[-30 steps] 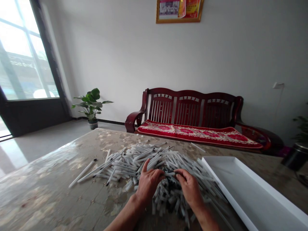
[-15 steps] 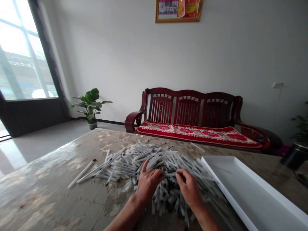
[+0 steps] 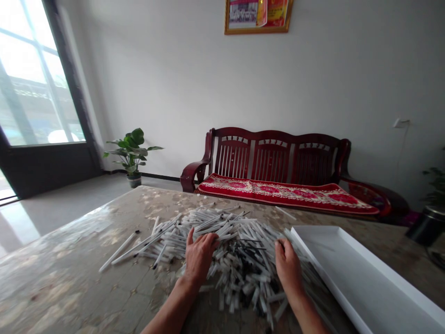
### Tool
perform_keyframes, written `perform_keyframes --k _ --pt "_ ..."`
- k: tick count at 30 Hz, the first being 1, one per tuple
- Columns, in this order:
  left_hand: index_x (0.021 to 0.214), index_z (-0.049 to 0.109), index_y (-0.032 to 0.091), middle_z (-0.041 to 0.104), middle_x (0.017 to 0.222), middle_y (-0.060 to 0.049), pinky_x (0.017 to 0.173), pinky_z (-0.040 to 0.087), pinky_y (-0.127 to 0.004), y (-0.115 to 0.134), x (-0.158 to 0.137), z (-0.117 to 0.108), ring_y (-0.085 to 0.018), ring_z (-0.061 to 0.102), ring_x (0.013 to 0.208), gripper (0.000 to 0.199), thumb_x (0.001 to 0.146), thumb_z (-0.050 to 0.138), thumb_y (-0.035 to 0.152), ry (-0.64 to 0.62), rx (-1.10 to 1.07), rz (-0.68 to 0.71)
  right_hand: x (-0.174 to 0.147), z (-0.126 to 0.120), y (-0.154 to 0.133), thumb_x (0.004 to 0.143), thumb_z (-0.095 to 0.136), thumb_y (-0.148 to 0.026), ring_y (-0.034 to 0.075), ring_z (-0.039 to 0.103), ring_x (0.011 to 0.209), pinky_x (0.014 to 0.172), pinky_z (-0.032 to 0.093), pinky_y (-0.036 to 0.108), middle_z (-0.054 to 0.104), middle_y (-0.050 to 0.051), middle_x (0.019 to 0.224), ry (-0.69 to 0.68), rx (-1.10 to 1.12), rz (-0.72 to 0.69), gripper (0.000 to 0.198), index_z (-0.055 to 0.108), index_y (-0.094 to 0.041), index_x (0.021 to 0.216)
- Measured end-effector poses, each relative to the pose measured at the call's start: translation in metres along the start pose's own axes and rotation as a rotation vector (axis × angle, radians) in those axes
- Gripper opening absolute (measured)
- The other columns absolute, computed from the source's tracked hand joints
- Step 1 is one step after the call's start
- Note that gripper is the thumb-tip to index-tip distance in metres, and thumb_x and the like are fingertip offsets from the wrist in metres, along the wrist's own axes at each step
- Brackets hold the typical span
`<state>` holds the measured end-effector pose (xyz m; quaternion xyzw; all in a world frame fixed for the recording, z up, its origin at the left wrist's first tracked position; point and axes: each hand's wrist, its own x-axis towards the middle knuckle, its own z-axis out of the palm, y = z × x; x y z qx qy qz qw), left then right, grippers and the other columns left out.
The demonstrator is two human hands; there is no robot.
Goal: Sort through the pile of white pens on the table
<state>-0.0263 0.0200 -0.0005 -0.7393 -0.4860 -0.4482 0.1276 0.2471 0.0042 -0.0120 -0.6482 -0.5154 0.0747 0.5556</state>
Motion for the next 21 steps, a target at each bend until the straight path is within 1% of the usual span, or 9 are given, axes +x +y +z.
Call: perform_keyframes --k 3,6,9,11,12,13,16,18,21 --pt "0.091 0.063 0.027 0.078 0.083 0.003 0.114 0.031 -0.049 -0.001 -0.001 0.003 -0.017 0.072 0.074 0.015 0.096 0.049 0.024 0.019 -0.021 -0.022 -0.001 -0.001 -0.003 0.085 0.046 -0.054 0.027 0.067 0.083 0.073 0.050 0.036 0.073 0.011 0.088 -0.007 0.052 0.008 0.036 0.064 -0.022 0.086" --pt "0.096 0.065 0.027 0.078 0.085 0.002 0.108 0.041 -0.044 -0.002 -0.001 0.005 -0.018 0.072 0.075 0.017 0.096 0.048 0.023 0.043 -0.028 -0.018 -0.005 -0.001 -0.009 0.086 0.049 -0.054 0.026 0.068 0.085 0.075 0.050 0.034 0.073 0.010 0.088 -0.001 0.103 -0.016 0.036 0.064 -0.021 0.089" --pt "0.104 0.067 0.027 0.077 0.087 -0.001 0.090 0.053 -0.036 -0.006 -0.001 0.009 -0.020 0.071 0.081 0.020 0.095 0.049 0.024 0.047 -0.009 -0.028 -0.008 0.000 -0.013 0.086 0.050 -0.054 0.025 0.068 0.083 0.075 0.051 0.033 0.074 0.009 0.087 -0.050 0.101 -0.042 0.036 0.065 -0.022 0.087" --pt "0.110 0.067 0.027 0.077 0.091 -0.002 0.080 0.056 -0.033 -0.010 0.000 0.013 -0.022 0.071 0.088 0.025 0.094 0.049 0.023 0.030 -0.002 -0.046 -0.011 0.002 -0.015 0.086 0.052 -0.055 0.025 0.069 0.081 0.074 0.052 0.032 0.074 0.009 0.086 -0.096 0.082 -0.070 0.037 0.067 -0.021 0.086" --pt "0.114 0.066 0.027 0.077 0.097 -0.003 0.081 0.056 -0.034 -0.013 0.000 0.015 -0.022 0.070 0.092 0.027 0.094 0.048 0.022 0.028 0.000 -0.050 -0.012 0.003 -0.015 0.086 0.052 -0.055 0.024 0.069 0.080 0.073 0.053 0.032 0.074 0.009 0.087 -0.119 0.074 -0.084 0.038 0.068 -0.021 0.088" --pt "0.119 0.064 0.026 0.076 0.103 -0.004 0.086 0.055 -0.036 -0.015 0.000 0.017 -0.023 0.070 0.096 0.031 0.094 0.047 0.021 0.036 0.004 -0.052 -0.013 0.004 -0.015 0.086 0.052 -0.055 0.024 0.070 0.079 0.072 0.053 0.032 0.075 0.010 0.087 -0.138 0.066 -0.095 0.039 0.069 -0.021 0.091" --pt "0.132 0.056 0.026 0.071 0.122 -0.008 0.102 0.046 -0.048 -0.023 0.001 0.019 -0.026 0.066 0.108 0.039 0.094 0.048 0.020 0.107 0.064 -0.089 -0.015 0.005 -0.013 0.089 0.047 -0.053 0.025 0.072 0.082 0.072 0.055 0.033 0.076 0.012 0.095 -0.140 0.043 -0.110 0.044 0.070 -0.018 0.105" --pt "0.133 0.054 0.026 0.068 0.127 -0.010 0.105 0.042 -0.051 -0.027 0.003 0.015 -0.028 0.064 0.113 0.040 0.093 0.050 0.021 0.136 0.127 -0.164 -0.016 0.006 -0.011 0.090 0.044 -0.050 0.026 0.072 0.091 0.079 0.056 0.036 0.076 0.013 0.103 -0.121 0.027 -0.124 0.044 0.070 -0.018 0.107" --pt "0.127 0.059 0.024 0.066 0.129 -0.010 0.105 0.041 -0.048 -0.033 0.007 0.001 -0.028 0.062 0.113 0.035 0.093 0.050 0.022 0.103 0.215 -0.316 -0.017 0.007 -0.010 0.091 0.042 -0.048 0.026 0.071 0.097 0.087 0.055 0.038 0.076 0.012 0.106 -0.133 0.025 -0.137 0.043 0.071 -0.019 0.104"
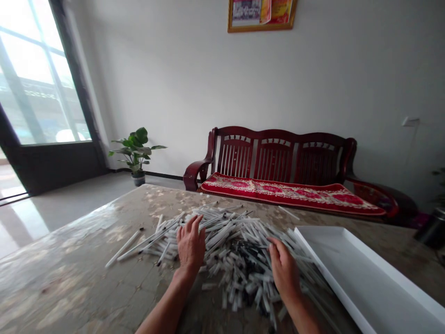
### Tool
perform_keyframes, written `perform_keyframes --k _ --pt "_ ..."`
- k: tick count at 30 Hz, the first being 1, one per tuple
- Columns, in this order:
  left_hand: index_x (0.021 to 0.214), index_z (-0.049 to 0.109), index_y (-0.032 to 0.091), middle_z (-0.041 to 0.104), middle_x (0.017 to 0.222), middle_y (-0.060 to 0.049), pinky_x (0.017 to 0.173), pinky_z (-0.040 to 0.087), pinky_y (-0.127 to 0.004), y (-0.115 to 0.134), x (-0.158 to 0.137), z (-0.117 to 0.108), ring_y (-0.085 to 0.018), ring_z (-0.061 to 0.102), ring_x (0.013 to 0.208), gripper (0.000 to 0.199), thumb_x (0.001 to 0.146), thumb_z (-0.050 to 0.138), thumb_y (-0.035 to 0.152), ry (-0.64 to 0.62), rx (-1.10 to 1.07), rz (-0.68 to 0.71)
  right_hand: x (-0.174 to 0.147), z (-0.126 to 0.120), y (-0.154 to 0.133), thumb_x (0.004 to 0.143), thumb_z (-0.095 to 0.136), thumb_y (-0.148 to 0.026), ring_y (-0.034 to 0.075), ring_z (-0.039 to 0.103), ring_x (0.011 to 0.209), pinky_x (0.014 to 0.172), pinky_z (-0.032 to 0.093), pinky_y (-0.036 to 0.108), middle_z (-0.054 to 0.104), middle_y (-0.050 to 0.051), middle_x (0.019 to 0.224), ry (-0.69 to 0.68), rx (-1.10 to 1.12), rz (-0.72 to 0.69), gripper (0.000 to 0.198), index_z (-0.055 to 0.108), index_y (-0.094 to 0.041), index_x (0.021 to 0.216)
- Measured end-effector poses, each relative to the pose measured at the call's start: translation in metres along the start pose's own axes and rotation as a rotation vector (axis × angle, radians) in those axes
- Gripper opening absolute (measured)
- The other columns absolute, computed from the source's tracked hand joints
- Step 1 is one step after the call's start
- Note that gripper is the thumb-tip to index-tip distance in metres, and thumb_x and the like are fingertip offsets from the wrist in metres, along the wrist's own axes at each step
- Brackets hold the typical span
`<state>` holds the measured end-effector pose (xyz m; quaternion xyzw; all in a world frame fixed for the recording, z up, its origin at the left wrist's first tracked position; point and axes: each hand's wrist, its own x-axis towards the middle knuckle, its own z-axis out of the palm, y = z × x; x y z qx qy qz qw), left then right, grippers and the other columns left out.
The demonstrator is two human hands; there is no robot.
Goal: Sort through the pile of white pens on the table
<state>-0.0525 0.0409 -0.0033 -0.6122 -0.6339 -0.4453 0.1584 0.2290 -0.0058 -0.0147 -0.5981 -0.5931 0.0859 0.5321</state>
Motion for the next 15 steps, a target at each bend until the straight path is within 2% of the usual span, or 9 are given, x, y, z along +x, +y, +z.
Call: perform_keyframes --k 5,8,12,15 --pt "0.123 0.065 0.024 0.065 0.129 -0.009 0.101 0.041 -0.046 -0.017 0.018 -0.031 -0.031 0.056 0.118 0.034 0.093 0.049 0.025 -0.116 0.201 -0.269 -0.002 0.002 0.001 0.091 0.044 -0.045 0.025 0.072 0.095 0.085 0.056 0.037 0.076 0.010 0.101 -0.016 0.009 -0.035 0.039 0.072 -0.020 0.101" --pt "0.125 0.065 0.027 0.064 0.129 -0.011 0.095 0.043 -0.048 -0.032 0.024 -0.045 -0.035 0.056 0.117 0.036 0.094 0.048 0.033 -0.270 0.329 -0.421 -0.002 0.003 0.002 0.090 0.045 -0.042 0.025 0.072 0.092 0.083 0.057 0.036 0.077 0.009 0.097 -0.018 0.007 -0.072 0.035 0.072 -0.021 0.097" --pt "0.130 0.063 0.025 0.064 0.129 -0.014 0.089 0.046 -0.047 -0.045 0.028 -0.052 -0.036 0.060 0.114 0.042 0.096 0.043 0.039 -0.500 0.368 -0.484 -0.002 0.004 0.004 0.090 0.046 -0.040 0.025 0.072 0.090 0.082 0.056 0.036 0.077 0.008 0.095 -0.023 -0.003 -0.099 0.033 0.072 -0.021 0.095" --pt "0.133 0.060 0.023 0.062 0.130 -0.016 0.082 0.049 -0.041 -0.047 0.028 -0.052 -0.033 0.064 0.110 0.045 0.098 0.035 0.037 -0.574 0.313 -0.503 -0.002 0.003 0.005 0.091 0.046 -0.040 0.025 0.072 0.090 0.081 0.056 0.036 0.077 0.009 0.095 -0.030 -0.009 -0.108 0.033 0.072 -0.021 0.096"
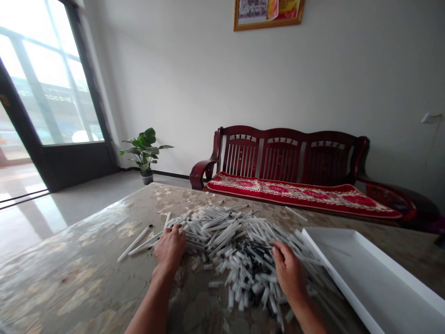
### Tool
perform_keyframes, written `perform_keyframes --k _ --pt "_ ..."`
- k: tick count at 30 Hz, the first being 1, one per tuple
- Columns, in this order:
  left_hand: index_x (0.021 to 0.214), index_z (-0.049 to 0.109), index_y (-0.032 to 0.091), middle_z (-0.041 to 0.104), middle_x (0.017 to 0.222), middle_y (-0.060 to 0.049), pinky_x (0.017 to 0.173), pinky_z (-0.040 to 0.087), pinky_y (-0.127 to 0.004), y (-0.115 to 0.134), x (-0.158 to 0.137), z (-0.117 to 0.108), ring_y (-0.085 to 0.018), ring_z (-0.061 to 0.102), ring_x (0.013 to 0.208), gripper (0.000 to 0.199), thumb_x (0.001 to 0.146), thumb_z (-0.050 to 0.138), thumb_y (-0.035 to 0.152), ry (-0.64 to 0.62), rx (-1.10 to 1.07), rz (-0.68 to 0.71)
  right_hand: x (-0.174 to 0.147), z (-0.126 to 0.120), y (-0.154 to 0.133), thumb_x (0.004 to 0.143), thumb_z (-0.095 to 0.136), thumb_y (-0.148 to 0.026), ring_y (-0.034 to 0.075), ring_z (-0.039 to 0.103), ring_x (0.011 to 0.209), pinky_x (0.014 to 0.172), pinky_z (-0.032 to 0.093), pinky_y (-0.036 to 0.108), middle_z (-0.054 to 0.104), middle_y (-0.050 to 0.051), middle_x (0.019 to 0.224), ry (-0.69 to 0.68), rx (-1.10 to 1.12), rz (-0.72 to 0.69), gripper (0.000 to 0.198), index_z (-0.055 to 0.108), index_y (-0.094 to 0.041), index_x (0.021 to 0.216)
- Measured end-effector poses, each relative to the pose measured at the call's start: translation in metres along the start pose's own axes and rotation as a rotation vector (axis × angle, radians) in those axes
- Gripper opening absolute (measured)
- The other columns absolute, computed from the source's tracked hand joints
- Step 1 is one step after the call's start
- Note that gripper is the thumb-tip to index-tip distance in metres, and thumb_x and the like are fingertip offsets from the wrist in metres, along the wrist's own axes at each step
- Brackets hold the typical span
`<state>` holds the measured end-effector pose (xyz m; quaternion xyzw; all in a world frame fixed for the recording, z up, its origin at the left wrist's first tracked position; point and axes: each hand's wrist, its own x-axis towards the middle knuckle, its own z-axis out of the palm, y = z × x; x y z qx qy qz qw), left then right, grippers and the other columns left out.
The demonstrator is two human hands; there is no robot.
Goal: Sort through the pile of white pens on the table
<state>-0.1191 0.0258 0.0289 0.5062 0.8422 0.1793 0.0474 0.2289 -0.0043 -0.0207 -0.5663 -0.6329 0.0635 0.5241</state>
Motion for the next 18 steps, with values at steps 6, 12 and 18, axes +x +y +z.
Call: perform_keyframes --k 6,12,18 --pt "0.130 0.062 0.024 0.066 0.123 -0.014 0.077 0.051 -0.037 0.002 0.002 0.012 -0.031 0.066 0.106 0.042 0.092 0.046 0.029 0.048 -0.140 0.090 0.001 0.000 -0.002 0.090 0.046 -0.040 0.025 0.073 0.088 0.079 0.057 0.034 0.077 0.008 0.092 -0.011 0.003 -0.012 0.033 0.073 -0.021 0.094" --pt "0.111 0.071 0.022 0.073 0.101 -0.008 0.077 0.050 -0.035 0.001 0.013 0.031 -0.022 0.067 0.080 0.037 0.075 0.063 0.027 0.195 -0.710 0.081 0.001 0.001 -0.003 0.089 0.047 -0.040 0.025 0.073 0.088 0.080 0.057 0.035 0.077 0.008 0.092 -0.033 0.017 0.000 0.033 0.074 -0.020 0.095" --pt "0.099 0.071 0.017 0.071 0.079 -0.001 0.065 0.049 -0.025 0.011 0.016 0.029 -0.013 0.064 0.068 0.048 0.057 0.082 0.036 0.235 -1.579 -0.115 0.000 0.002 -0.001 0.090 0.046 -0.040 0.025 0.073 0.088 0.080 0.056 0.036 0.077 0.008 0.093 -0.031 0.019 0.010 0.034 0.073 -0.021 0.095"
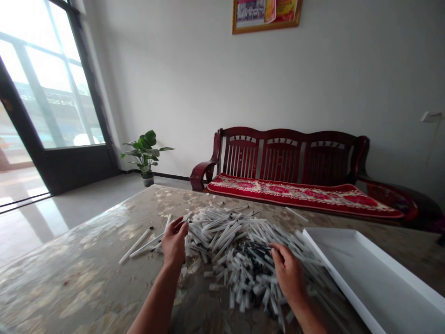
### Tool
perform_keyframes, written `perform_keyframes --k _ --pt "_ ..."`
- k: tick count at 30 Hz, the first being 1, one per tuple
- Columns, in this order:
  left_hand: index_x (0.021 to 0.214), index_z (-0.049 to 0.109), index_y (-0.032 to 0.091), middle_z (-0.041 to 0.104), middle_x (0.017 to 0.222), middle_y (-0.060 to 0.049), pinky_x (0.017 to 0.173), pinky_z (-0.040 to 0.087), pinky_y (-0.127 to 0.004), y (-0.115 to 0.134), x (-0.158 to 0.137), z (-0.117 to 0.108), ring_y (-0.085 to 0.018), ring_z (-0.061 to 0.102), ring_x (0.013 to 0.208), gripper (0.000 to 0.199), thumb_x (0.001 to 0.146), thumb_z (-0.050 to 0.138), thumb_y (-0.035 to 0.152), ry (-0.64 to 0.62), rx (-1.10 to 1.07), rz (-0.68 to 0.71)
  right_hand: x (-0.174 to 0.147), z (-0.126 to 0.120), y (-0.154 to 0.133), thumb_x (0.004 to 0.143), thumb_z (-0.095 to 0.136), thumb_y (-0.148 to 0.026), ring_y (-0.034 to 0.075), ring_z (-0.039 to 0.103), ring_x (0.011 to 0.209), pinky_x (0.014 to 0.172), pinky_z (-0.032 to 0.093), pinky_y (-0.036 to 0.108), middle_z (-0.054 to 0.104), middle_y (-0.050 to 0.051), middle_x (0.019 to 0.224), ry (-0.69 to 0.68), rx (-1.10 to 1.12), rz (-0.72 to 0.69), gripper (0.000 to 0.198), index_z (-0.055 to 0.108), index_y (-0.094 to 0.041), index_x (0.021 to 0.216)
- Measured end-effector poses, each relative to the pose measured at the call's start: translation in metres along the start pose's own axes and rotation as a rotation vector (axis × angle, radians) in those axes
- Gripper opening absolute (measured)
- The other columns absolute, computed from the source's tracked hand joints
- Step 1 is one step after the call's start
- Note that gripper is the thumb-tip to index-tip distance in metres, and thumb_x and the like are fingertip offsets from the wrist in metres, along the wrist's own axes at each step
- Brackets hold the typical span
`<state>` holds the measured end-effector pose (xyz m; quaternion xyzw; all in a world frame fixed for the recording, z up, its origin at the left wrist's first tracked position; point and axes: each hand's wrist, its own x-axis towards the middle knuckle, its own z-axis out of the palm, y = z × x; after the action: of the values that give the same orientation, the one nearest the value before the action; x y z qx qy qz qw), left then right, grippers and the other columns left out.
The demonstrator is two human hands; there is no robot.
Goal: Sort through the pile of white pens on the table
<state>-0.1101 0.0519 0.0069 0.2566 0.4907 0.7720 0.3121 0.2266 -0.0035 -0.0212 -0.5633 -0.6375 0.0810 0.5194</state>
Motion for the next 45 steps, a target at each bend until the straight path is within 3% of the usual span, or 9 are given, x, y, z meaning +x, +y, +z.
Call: perform_keyframes --k 5,10,14,21,25,31,39,42,45 --pt "0.089 0.071 0.019 0.070 0.077 0.004 0.062 0.049 -0.013 0.018 -0.007 0.012 -0.005 0.063 0.066 0.038 0.055 0.087 0.019 0.056 -0.368 -0.133 -0.001 0.002 -0.002 0.090 0.047 -0.041 0.024 0.072 0.088 0.080 0.055 0.035 0.077 0.008 0.093 -0.003 0.026 0.015 0.033 0.073 -0.021 0.096" --pt "0.085 0.071 0.018 0.072 0.077 0.002 0.062 0.053 -0.012 0.023 -0.031 0.028 -0.005 0.066 0.065 0.032 0.058 0.085 0.011 -0.076 -0.464 -0.262 -0.005 0.001 -0.019 0.092 0.047 -0.048 0.022 0.071 0.081 0.075 0.055 0.030 0.076 0.007 0.089 -0.074 0.105 0.061 0.039 0.073 -0.021 0.100" --pt "0.088 0.071 0.019 0.073 0.081 0.002 0.062 0.055 -0.015 0.010 -0.064 0.043 -0.008 0.068 0.067 0.041 0.052 0.090 0.018 -0.201 -0.420 -0.320 -0.009 -0.003 -0.037 0.097 0.040 -0.054 0.018 0.066 0.067 0.063 0.050 0.025 0.071 0.002 0.072 -0.236 0.168 0.073 0.045 0.071 -0.021 0.099" --pt "0.089 0.071 0.018 0.073 0.080 0.001 0.065 0.054 -0.019 -0.009 -0.097 0.056 -0.010 0.068 0.069 0.053 0.045 0.094 0.035 -0.299 -0.325 -0.334 -0.008 -0.004 -0.049 0.096 0.038 -0.060 0.014 0.053 0.051 0.052 0.036 0.023 0.055 -0.002 0.051 -0.322 0.068 0.087 0.053 0.056 -0.022 0.064" --pt "0.086 0.071 0.018 0.074 0.080 0.000 0.064 0.054 -0.020 -0.006 -0.098 0.057 -0.011 0.067 0.068 0.051 0.044 0.094 0.036 -0.295 -0.328 -0.345 -0.008 -0.001 -0.044 0.096 0.036 -0.062 0.015 0.053 0.050 0.052 0.035 0.024 0.054 -0.003 0.050 -0.327 0.060 0.099 0.054 0.059 -0.022 0.068" --pt "0.080 0.073 0.015 0.073 0.073 -0.001 0.060 0.054 -0.021 -0.005 -0.096 0.056 -0.010 0.063 0.059 0.046 0.048 0.090 0.044 -0.485 -0.129 -0.367 -0.005 0.002 -0.033 0.093 0.039 -0.064 0.014 0.051 0.047 0.051 0.038 0.023 0.050 -0.003 0.046 -0.224 0.144 0.108 0.055 0.056 -0.021 0.062" --pt "0.073 0.068 0.016 0.065 0.060 0.003 0.054 0.054 -0.024 -0.011 -0.096 0.056 -0.012 0.063 0.053 0.051 0.044 0.089 0.051 -0.408 -0.071 -0.379 -0.004 -0.005 -0.035 0.090 0.056 -0.050 0.019 0.067 0.066 0.066 0.050 0.025 0.072 0.002 0.070 -0.155 0.122 -0.045 0.033 0.072 -0.022 0.081" --pt "0.073 0.066 0.017 0.065 0.061 0.003 0.056 0.054 -0.024 -0.010 -0.096 0.055 -0.013 0.063 0.055 0.049 0.046 0.088 0.052 -0.420 -0.071 -0.356 -0.005 -0.003 -0.032 0.088 0.060 -0.051 0.022 0.071 0.077 0.071 0.054 0.027 0.076 0.005 0.083 -0.138 0.181 0.012 0.032 0.074 -0.022 0.094" --pt "0.073 0.066 0.017 0.066 0.062 0.002 0.056 0.054 -0.025 -0.009 -0.096 0.055 -0.014 0.064 0.056 0.049 0.048 0.087 0.053 -0.426 -0.063 -0.324 -0.005 -0.001 -0.029 0.093 0.049 -0.057 0.022 0.069 0.069 0.065 0.054 0.027 0.073 0.004 0.073 -0.186 0.251 0.104 0.043 0.071 -0.021 0.090"
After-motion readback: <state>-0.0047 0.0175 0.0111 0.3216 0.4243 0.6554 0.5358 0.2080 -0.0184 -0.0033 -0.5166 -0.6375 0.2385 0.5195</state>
